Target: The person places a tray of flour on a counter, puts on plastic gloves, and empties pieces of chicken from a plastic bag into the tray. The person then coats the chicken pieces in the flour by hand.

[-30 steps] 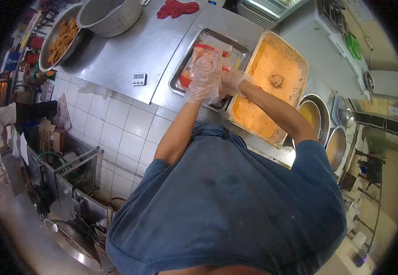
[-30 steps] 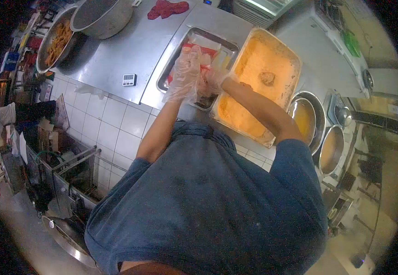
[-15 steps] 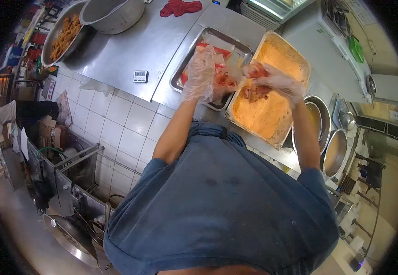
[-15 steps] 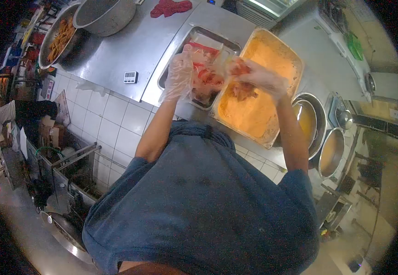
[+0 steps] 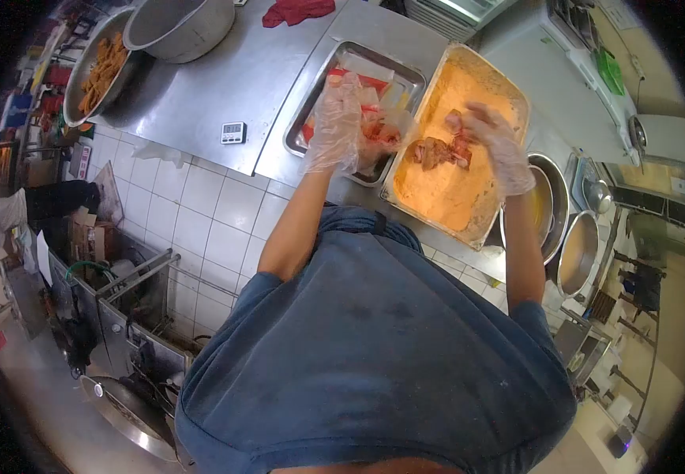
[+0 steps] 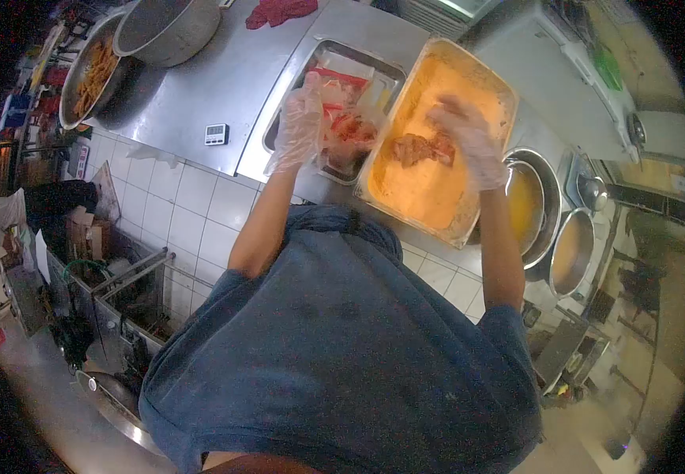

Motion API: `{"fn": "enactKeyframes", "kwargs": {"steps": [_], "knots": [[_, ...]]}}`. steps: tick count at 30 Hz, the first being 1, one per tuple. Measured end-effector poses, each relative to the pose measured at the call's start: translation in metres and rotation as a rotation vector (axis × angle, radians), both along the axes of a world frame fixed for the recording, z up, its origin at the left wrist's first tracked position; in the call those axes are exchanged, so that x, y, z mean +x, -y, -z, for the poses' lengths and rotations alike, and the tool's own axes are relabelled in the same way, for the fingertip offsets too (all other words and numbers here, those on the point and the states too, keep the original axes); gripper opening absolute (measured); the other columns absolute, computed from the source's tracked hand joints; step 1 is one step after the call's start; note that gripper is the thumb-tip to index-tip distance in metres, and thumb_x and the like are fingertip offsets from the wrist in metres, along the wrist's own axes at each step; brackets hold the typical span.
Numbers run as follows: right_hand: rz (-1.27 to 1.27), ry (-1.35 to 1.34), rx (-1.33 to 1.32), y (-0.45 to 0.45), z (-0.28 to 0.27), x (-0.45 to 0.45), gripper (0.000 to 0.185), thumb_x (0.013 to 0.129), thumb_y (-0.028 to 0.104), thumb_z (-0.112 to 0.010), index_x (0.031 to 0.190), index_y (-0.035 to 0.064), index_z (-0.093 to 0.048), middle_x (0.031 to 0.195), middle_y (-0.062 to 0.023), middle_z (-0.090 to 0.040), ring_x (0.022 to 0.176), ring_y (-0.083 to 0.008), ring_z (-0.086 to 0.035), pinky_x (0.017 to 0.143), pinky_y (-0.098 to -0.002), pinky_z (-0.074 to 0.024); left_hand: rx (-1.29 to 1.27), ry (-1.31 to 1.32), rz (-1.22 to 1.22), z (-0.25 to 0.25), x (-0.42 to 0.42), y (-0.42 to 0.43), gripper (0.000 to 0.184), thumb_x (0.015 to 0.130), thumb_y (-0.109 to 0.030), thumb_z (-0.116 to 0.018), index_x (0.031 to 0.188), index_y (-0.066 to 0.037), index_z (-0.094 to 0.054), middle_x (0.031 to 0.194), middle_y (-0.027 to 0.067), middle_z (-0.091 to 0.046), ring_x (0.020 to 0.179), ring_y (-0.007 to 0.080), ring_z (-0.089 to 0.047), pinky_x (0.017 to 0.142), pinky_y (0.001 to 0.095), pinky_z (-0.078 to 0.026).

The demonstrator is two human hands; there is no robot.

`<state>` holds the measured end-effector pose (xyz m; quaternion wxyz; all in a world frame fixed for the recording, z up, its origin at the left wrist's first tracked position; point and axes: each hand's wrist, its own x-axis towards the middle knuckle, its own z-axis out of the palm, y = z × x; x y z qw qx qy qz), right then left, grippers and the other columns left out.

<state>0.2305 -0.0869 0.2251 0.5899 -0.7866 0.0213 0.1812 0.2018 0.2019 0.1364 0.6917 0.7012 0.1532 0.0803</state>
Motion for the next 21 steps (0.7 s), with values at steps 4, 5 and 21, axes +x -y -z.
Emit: {"fn": "enactKeyframes", "kwargs": {"steps": [4, 5, 21], "knots": [[-0.671, 0.176, 0.201, -0.075, 0.071, 0.014, 0.031, 0.094, 0.023, -0.066, 0.117, 0.0017, -0.07, 0.112, -0.0141, -0.07, 0.105, -0.0215, -0.065, 0.09, -0.0368, -0.0516, -0.01, 0.097, -0.009, -0.01, -0.003, 0.012, 0.045, 0.105, -0.037, -0.05, 0.087, 0.0, -0.067, 0.072, 0.0116, -0.064, 0.066, 0.0193, -0.06, 0.06, 0.0393, -0.046], [-0.837, 0.228, -0.287, -0.098, 0.08, 0.02, 0.03, 0.095, 0.025, -0.064, 0.115, 0.0038, -0.071, 0.11, -0.0126, -0.071, 0.103, -0.0215, -0.066, 0.088, -0.0364, -0.0527, 0.082, 0.134, -0.012, -0.003, -0.003, 0.013, 0.047, 0.105, -0.038, -0.05, 0.083, 0.001, -0.067, 0.068, 0.0116, -0.062, 0.063, 0.0196, -0.059, 0.058, 0.0405, -0.045], [-1.098, 0.509, -1.042, -0.152, 0.155, 0.026, 0.025, 0.089, 0.03, -0.06, 0.101, 0.0134, -0.073, 0.107, -0.0112, -0.074, 0.097, -0.0251, -0.07, 0.081, -0.0391, -0.0555, 0.319, 0.149, 0.024, 0.02, -0.002, 0.022, 0.043, 0.105, -0.028, -0.049, 0.082, 0.002, -0.069, 0.066, 0.0083, -0.064, 0.063, 0.0147, -0.058, 0.057, 0.0354, -0.043]]}}
